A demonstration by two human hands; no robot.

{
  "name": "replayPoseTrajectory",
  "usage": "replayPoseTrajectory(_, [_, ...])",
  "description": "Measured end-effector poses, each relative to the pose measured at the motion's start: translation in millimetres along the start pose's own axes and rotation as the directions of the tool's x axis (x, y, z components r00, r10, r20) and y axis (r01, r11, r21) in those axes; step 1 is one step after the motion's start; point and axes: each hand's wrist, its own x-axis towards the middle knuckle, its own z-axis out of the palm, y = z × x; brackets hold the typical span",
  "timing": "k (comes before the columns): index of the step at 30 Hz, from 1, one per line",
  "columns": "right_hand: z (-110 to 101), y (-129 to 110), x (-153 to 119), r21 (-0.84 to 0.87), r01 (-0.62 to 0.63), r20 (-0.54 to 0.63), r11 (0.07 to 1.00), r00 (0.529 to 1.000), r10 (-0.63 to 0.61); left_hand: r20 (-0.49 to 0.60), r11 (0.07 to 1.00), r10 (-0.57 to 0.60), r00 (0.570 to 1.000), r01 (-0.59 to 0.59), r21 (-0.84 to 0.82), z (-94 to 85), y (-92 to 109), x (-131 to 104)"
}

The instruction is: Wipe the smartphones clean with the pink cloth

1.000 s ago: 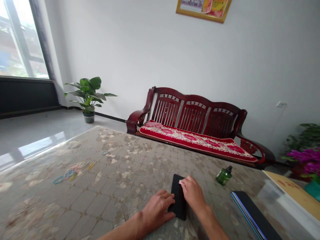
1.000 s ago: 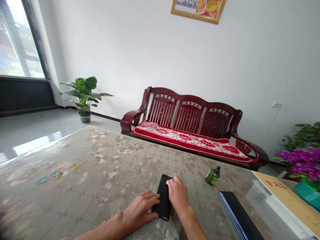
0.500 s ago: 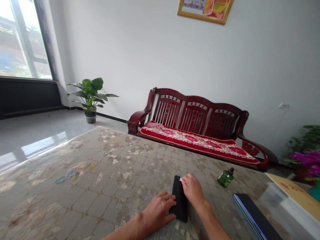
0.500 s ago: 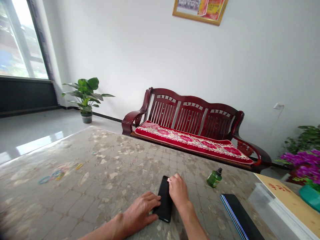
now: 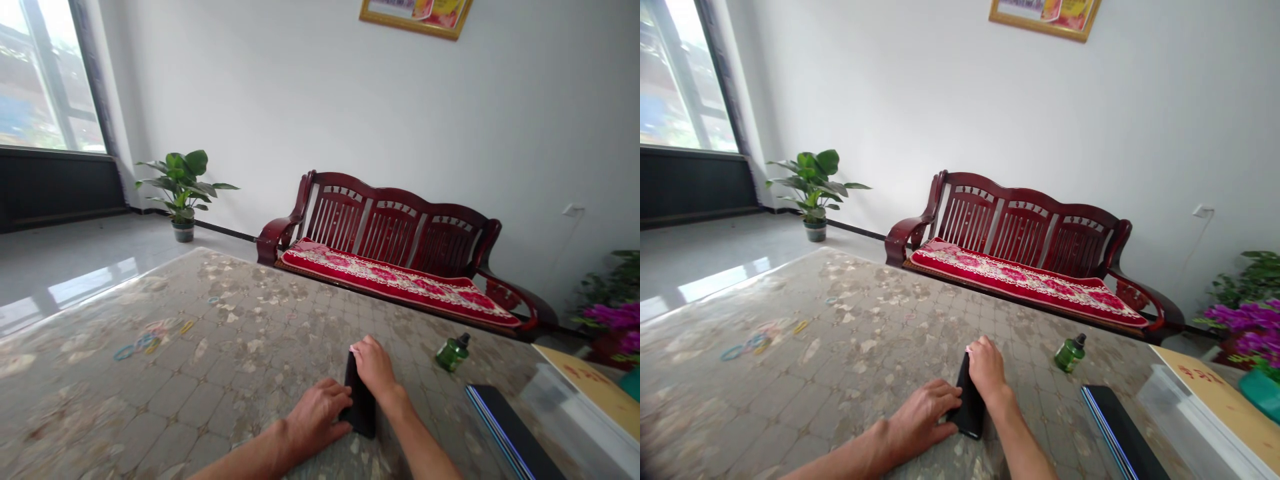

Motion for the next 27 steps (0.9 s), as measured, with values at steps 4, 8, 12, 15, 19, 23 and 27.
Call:
replayPoseTrajectory(4, [4,-5,-23,0.038,0.075,0.011,0.997,0.997,-0.075,0.030,1.000,-0.002,1.000,0.001,0.007,-1.4,3,1])
replayPoseTrajectory(8, [7,-1,-25,0.044,0.101,-0.007,0.994,0.995,-0.101,0.032,1.000,-0.002,0.999,0.002,0.021,-0.1,2,2])
replayPoseTrajectory(12, [3,1,-1,0.000,0.015,-0.015,1.000,1.000,-0.015,-0.003,0.999,0.009,1.000,-0.009,0.041,2.0,1,0])
replayPoseTrajectory(15, [1,-2,0,-0.002,-0.003,-0.014,1.000,1.000,0.003,0.003,0.998,0.014,1.000,-0.015,0.065,2.1,1,-2])
replayPoseTrajectory(19, [4,-3,-27,0.051,0.069,-0.018,0.996,0.998,-0.068,0.007,0.996,0.016,1.000,-0.017,0.088,2.3,1,-2])
replayPoseTrajectory(23, [3,5,-38,0.074,0.107,-0.030,0.992,0.994,-0.105,-0.003,0.994,0.030,1.000,-0.029,0.103,3.9,-1,-2])
replayPoseTrajectory(27, [-3,12,-16,0.033,0.050,-0.031,0.998,0.998,-0.049,-0.003,0.990,0.045,0.999,-0.045,0.131,3.6,-2,-3])
